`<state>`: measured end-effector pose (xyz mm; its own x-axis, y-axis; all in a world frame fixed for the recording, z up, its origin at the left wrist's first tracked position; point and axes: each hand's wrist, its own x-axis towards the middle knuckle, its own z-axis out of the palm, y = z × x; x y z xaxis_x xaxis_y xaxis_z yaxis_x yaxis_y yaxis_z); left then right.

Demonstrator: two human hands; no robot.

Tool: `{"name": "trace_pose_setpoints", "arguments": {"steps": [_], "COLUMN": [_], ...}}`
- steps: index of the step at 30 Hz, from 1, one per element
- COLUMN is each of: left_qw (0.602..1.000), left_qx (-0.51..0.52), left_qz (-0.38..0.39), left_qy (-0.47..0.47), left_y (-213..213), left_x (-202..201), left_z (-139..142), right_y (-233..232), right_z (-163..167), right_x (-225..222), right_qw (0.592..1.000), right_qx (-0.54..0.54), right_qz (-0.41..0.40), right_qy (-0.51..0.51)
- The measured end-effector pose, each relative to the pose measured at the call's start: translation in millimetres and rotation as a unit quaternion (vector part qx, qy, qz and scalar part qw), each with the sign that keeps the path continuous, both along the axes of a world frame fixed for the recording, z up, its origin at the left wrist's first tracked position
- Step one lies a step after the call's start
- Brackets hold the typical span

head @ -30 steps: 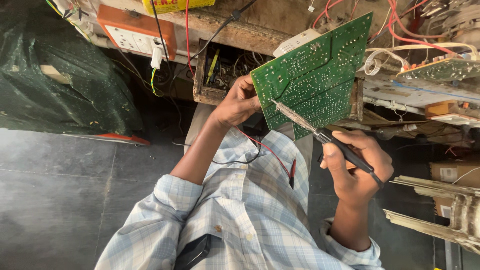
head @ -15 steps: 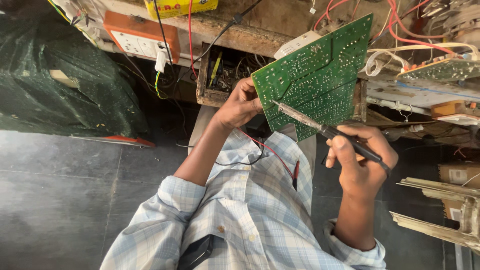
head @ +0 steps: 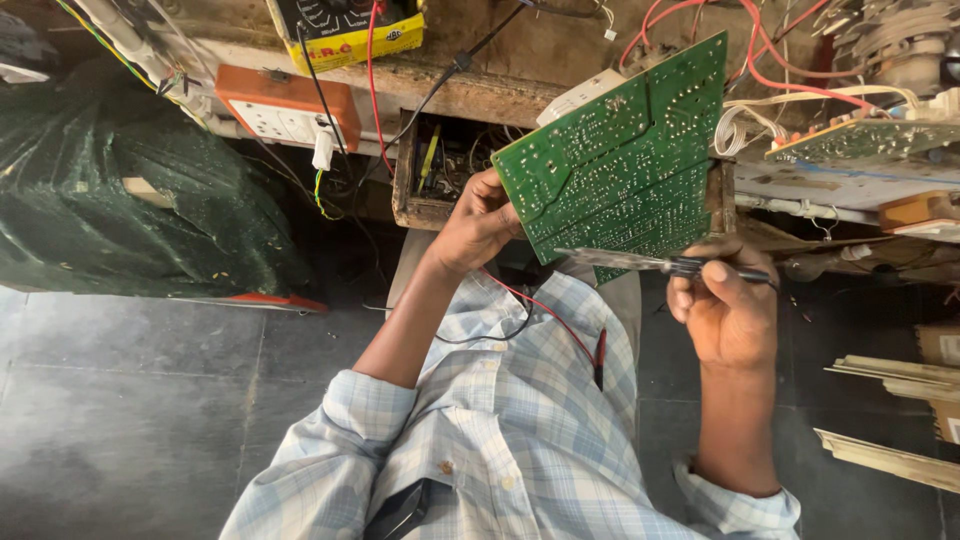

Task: The person tests a green circuit board by touching multimeter probes to its solder points, then brushes dust off the board and a connected component assembly. They then use a soldering iron to work on the board's solder joints, repositioning the board on the workbench between steps.

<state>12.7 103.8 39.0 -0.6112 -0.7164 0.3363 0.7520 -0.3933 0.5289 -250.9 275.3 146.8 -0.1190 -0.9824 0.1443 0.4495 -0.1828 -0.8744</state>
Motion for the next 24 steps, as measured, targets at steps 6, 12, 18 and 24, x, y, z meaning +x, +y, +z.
{"name": "trace_pose_setpoints", "arguments": {"steps": [6, 12, 18, 24], "left_qw": [0.998, 0.992, 0.956, 0.831], "left_qx": [0.034, 0.074, -0.028, -0.199], "left_qz": [0.041, 0.096, 0.233, 0.372], "left_qy": [0.022, 0.023, -0.178, -0.362], "left_y": [2, -3, 13, 19], "left_x": [-8, -20, -25, -18], "left_z": [11, -6, 9, 23], "right_y": [-7, -12, 17, 3], "right_z": [-47, -79, -48, -28], "right_x": [-6, -18, -18, -26], "right_qw": [0.998, 0.992, 0.991, 0.993], "right_qx": [-0.021, -0.045, -0.01, -0.056], "right_qz": [-0.016, -0.042, -0.109, -0.076], "right_qy": [-0.054, -0.108, -0.08, 0.074]}}
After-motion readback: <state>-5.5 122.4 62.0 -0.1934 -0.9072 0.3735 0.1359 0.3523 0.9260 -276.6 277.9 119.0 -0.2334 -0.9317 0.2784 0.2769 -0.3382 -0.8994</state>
